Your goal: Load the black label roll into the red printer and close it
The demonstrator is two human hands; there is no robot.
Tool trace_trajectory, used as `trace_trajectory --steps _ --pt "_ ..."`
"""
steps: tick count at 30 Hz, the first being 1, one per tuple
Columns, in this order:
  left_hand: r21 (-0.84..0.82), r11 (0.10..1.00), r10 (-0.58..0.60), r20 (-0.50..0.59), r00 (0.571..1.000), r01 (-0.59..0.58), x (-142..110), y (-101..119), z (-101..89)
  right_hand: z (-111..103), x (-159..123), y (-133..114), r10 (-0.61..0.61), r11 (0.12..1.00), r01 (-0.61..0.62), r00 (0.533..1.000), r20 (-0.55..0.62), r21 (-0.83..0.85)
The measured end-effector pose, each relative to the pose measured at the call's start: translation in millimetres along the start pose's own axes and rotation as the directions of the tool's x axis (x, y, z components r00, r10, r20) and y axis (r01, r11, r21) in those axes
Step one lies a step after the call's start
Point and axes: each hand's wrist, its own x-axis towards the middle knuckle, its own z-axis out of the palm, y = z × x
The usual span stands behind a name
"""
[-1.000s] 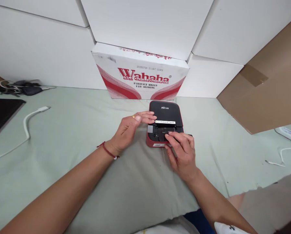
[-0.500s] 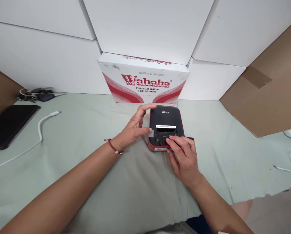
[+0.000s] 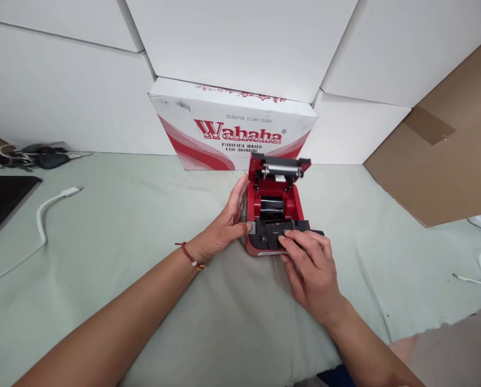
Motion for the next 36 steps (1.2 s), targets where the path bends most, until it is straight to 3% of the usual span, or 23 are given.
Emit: trace_trajectory --steps 2,5,9,11,13,17,20,22,25,28,30,31,33,36 --pt "-0.023 1.000 0.012 0.017 1.000 -0.012 1.8 -4.3 -1.0 -11.9 8.4 2.3 0.018 0.998 -0.021 0.999 0.048 0.062" --pt "-0.046 0.999 0.019 0.027 0.999 -0.018 3.5 -9.5 -2.6 -33.0 32.9 11.9 0.125 0.974 -0.149 0.982 0.144 0.169" --pt "-0.062 0.998 0.011 0.024 1.000 -0.010 4.2 -8.3 -1.8 -41.1 84.2 30.8 0.242 0.955 -0.283 0.914 0.324 0.086" --pt "-0.069 0.998 0.000 0.022 1.000 0.001 4.1 -5.1 -0.7 -30.9 110.5 36.8 0.246 0.966 -0.250 0.834 0.494 -0.060" --pt "-0.065 0.998 -0.021 0.021 1.000 0.022 4.4 -2.5 0.0 -14.3 132.1 38.1 0.274 0.959 -0.154 0.719 0.639 -0.237" --pt "-0.047 0.998 -0.027 0.027 0.999 0.028 6.9 -3.3 -0.6 19.6 156.7 32.6 0.404 0.863 0.047 0.534 0.743 -0.504" --pt "-0.043 0.999 -0.010 0.022 1.000 0.011 9.2 -7.2 -0.9 32.0 163.0 29.3 0.460 0.822 0.098 0.467 0.755 -0.561" --pt "-0.040 0.999 -0.017 0.010 1.000 0.018 10.0 -8.2 -0.4 29.5 162.8 27.4 0.468 0.815 0.099 0.468 0.750 -0.570" --pt "-0.032 0.999 -0.015 -0.005 1.000 0.015 9.6 -5.2 0.9 4.6 155.2 22.4 0.441 0.842 0.014 0.556 0.705 -0.539" --pt "-0.039 0.999 -0.012 0.004 1.000 0.012 8.2 -0.1 1.2 -45.0 141.5 18.7 0.408 0.902 -0.184 0.656 0.635 -0.390" --pt "-0.043 0.999 -0.014 0.009 1.000 0.014 7.6 0.9 0.5 -82.9 131.6 23.5 0.424 0.905 -0.296 0.671 0.608 -0.305" --pt "-0.044 0.999 -0.012 0.011 1.000 0.013 7.7 0.2 -0.1 -100.1 126.6 29.4 0.443 0.897 -0.334 0.659 0.608 -0.291" --pt "-0.046 0.999 -0.007 0.009 1.000 0.007 8.4 -3.5 -1.3 -126.1 115.2 48.4 0.496 0.866 -0.383 0.591 0.636 -0.321" --pt "-0.036 0.999 0.017 0.000 1.000 -0.017 10.6 -11.3 -3.0 -138.2 91.8 86.4 0.605 0.792 -0.398 0.409 0.683 -0.463"
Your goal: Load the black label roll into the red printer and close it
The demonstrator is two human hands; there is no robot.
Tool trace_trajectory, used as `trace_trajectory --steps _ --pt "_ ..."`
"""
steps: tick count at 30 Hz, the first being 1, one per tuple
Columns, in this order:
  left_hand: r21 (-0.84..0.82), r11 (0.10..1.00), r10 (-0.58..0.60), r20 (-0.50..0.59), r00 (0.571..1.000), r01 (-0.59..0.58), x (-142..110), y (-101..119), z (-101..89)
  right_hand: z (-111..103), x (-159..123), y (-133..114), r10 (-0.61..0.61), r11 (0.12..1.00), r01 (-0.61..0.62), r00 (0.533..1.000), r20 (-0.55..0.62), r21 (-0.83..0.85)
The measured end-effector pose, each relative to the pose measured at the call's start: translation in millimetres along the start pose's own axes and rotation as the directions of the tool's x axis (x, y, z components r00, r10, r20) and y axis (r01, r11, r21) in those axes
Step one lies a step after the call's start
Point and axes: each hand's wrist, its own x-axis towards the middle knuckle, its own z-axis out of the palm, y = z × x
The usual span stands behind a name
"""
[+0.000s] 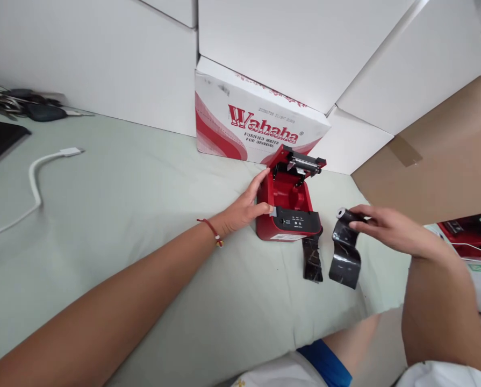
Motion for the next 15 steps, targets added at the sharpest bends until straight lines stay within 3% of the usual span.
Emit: trace_trajectory --steps 3,5,7,10,13,15 --pt "0.007 1.000 0.026 0.007 1.000 -0.026 2.0 -5.7 -2.1 27.5 15.4 28.5 0.139 0.981 -0.126 0.986 0.088 -0.145" --pt "0.007 0.999 0.031 0.019 0.999 -0.031 2.6 -7.8 -3.5 47.3 22.8 33.7 0.162 0.972 -0.155 0.986 0.027 -0.174" --pt "0.016 0.999 0.035 0.024 0.999 -0.036 2.5 -9.4 -4.8 64.0 26.5 28.5 0.118 0.987 -0.127 0.989 -0.091 -0.098" --pt "0.026 0.999 0.037 0.017 0.999 -0.038 1.8 -10.4 -5.6 82.9 30.4 9.2 -0.025 0.998 0.035 0.981 -0.192 0.052" --pt "0.012 1.000 0.024 0.008 1.000 -0.024 1.4 -7.8 -4.4 96.8 37.6 -10.4 -0.176 0.980 0.187 0.975 -0.138 0.067" --pt "-0.005 1.000 0.004 0.008 1.000 -0.004 1.2 -4.2 -2.9 100.0 39.5 -18.8 -0.179 0.983 0.181 0.980 -0.089 0.013"
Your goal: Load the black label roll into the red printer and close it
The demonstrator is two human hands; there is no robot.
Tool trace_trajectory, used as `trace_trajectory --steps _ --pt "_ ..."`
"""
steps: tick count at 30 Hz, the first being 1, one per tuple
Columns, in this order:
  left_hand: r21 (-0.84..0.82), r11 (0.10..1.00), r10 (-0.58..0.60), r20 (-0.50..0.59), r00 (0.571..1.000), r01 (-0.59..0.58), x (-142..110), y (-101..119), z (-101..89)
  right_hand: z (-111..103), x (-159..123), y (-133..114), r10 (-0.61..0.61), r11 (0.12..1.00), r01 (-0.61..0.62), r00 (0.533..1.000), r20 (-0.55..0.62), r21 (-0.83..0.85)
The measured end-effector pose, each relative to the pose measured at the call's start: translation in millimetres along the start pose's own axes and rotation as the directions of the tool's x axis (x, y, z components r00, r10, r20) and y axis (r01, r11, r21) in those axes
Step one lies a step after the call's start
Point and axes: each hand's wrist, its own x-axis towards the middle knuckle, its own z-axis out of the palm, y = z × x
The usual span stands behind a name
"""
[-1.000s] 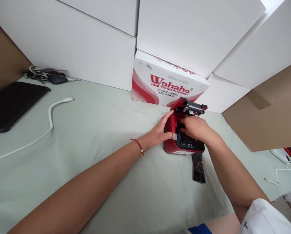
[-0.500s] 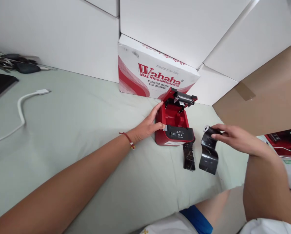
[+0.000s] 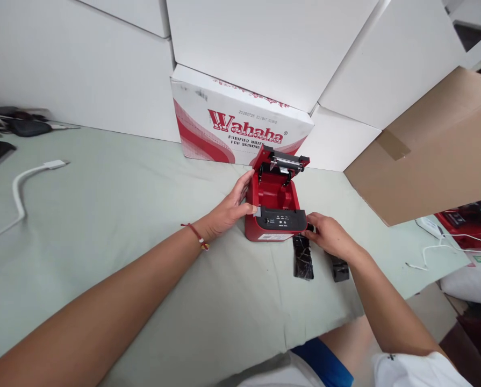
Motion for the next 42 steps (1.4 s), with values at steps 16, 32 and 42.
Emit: trace_trajectory --steps 16,32,42 --pt "0.007 1.000 -0.002 -0.011 1.000 0.002 2.7 0.0 0.2 -68.5 35.2 -96.1 -0.156 0.970 0.120 0.974 -0.166 -0.209" --pt "0.011 1.000 0.013 -0.008 1.000 -0.013 3.1 1.0 1.3 -35.1 46.6 -97.4 -0.284 0.956 0.291 0.908 -0.309 -0.025" --pt "-0.042 0.998 -0.058 -0.048 0.997 0.056 -5.5 8.0 5.0 69.0 -16.3 -76.5 -0.466 0.855 0.456 0.461 -0.755 -0.249"
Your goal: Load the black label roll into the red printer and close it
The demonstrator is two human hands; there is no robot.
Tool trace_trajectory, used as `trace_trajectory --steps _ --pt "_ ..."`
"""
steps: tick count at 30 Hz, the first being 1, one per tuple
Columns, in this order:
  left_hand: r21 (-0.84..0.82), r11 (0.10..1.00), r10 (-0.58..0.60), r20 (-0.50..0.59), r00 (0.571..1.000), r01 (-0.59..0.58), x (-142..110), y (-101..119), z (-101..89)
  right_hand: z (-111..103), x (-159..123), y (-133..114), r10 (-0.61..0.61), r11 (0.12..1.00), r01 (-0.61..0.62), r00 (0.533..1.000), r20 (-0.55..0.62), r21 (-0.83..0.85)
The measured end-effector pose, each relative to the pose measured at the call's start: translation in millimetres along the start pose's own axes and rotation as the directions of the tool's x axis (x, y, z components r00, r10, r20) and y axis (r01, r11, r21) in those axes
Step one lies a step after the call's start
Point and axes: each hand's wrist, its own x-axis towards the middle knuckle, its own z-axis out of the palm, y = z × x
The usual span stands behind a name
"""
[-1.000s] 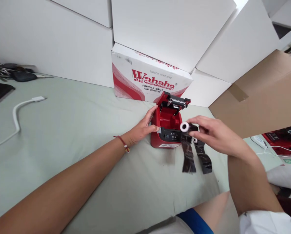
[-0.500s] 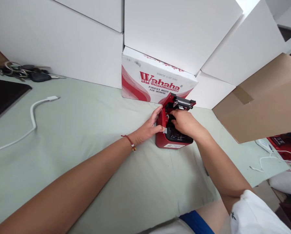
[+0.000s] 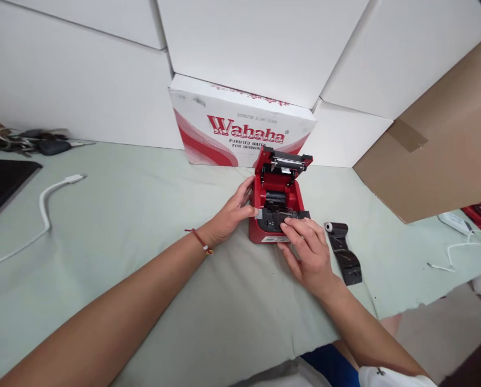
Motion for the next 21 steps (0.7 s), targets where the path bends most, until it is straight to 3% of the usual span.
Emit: trace_trajectory --steps 4,8,11,14,18,21 --pt "0.153 0.988 0.051 -0.134 0.990 -0.031 13.4 8.6 -7.0 10.5 -2.8 4.1 0.011 0.999 -0.009 0.998 -0.063 0.034" --pt "0.260 0.961 0.172 -0.310 0.935 -0.090 44.0 37.0 -7.6 11.3 -2.7 5.0 0.021 0.998 -0.016 0.996 -0.084 0.065" --pt "0.280 0.952 0.188 -0.215 0.958 -0.124 52.1 63.0 0.7 10.3 -2.5 3.2 0.042 0.996 -0.035 0.996 -0.085 0.076" --pt "0.336 0.930 0.211 -0.165 0.963 -0.147 34.2 74.1 8.0 8.4 -2.6 1.7 0.056 0.993 -0.049 0.996 -0.071 0.103" --pt "0.535 0.817 0.282 -0.046 0.958 -0.214 -7.2 58.9 8.7 7.0 -6.2 -0.7 0.069 0.991 -0.062 0.996 -0.055 0.116" --pt "0.599 0.715 0.428 0.034 0.903 -0.361 -27.6 41.2 10.7 7.8 -10.7 -3.2 0.085 0.992 -0.080 0.995 -0.053 0.095"
